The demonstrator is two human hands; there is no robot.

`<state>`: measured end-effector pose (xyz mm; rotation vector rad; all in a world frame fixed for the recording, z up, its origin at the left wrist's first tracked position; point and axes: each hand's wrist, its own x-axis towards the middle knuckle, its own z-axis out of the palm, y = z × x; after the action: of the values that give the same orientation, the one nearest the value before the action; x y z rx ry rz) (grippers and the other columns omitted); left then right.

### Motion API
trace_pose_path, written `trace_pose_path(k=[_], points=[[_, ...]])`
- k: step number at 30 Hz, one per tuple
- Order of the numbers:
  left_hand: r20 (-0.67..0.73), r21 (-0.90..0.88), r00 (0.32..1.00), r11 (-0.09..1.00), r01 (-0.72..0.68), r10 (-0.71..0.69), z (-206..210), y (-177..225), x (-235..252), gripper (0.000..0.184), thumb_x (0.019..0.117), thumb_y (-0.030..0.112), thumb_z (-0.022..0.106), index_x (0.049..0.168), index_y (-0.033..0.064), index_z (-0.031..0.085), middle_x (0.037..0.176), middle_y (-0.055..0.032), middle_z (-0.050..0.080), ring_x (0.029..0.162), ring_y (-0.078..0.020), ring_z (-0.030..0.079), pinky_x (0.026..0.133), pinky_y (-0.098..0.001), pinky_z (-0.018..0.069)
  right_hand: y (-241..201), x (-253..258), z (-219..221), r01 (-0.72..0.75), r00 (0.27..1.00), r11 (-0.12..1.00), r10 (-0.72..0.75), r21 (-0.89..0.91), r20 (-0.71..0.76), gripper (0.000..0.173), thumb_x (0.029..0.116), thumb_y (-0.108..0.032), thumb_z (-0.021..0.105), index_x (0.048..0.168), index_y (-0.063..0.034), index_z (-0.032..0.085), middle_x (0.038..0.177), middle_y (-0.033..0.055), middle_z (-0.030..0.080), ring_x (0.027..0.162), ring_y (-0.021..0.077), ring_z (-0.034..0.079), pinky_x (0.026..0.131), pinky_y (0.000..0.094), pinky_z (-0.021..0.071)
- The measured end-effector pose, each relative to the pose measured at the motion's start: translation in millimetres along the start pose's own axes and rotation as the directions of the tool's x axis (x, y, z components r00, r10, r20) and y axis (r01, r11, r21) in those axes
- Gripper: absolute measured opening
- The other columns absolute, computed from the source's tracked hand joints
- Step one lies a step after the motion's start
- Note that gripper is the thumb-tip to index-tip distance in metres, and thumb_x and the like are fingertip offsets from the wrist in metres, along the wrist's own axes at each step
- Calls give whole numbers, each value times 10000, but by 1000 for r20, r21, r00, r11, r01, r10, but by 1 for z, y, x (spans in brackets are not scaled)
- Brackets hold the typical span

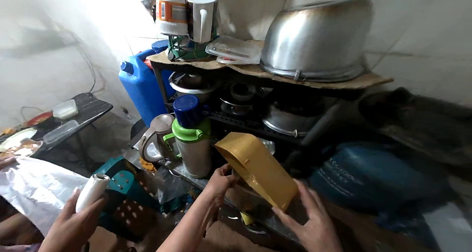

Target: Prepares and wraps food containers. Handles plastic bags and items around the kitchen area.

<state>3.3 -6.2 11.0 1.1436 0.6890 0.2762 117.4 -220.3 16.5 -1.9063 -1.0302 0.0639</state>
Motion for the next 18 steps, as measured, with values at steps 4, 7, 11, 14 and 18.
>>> trace_pose_path(k=[4,7,11,14,18], points=[[-34,35,999,999,13,-12,-6,1,3,550,916,-87,523,1455,-1,454,1416,-153,515,978,-134,611,802,-288,526,-2,2,-12,-7,997,999,10,39,-83,932,777,-363,827,1461,128,426,1394,378,482,1249,414,542,1031,457,487],[-23,6,1000,1000,-1,1,-2,1,1,516,914,-83,532,1422,-4,486,1332,-133,580,991,-135,623,820,-299,531,-3,-2,-6,-31,999,999,31,35,-10,903,773,-304,851,1439,147,441,1384,393,489,1262,466,541,1051,509,484],[-1,-8,1000,1000,-1,1,-1,-1,0,504,922,-81,539,1418,-4,489,1298,-124,601,1003,-135,629,839,-306,536,9,6,-6,-80,997,994,79,68,24,910,775,-330,826,1469,110,434,1372,361,509,1183,428,563,974,507,498],[-28,27,1000,1000,-8,8,-8,1,3,562,904,-79,535,1455,-7,454,1400,-158,538,1053,-158,616,855,-320,534,9,13,-15,-76,995,986,84,152,-48,944,780,-344,813,1486,119,393,1407,360,471,1261,351,543,1032,403,496],[-58,9,998,1000,-14,14,-3,3,0,518,926,-82,514,1438,-13,472,1363,-142,557,987,-137,611,817,-305,525,-4,5,-13,-6,999,999,8,52,-47,915,790,-299,836,1441,179,405,1387,414,462,1272,425,530,1059,454,478]])
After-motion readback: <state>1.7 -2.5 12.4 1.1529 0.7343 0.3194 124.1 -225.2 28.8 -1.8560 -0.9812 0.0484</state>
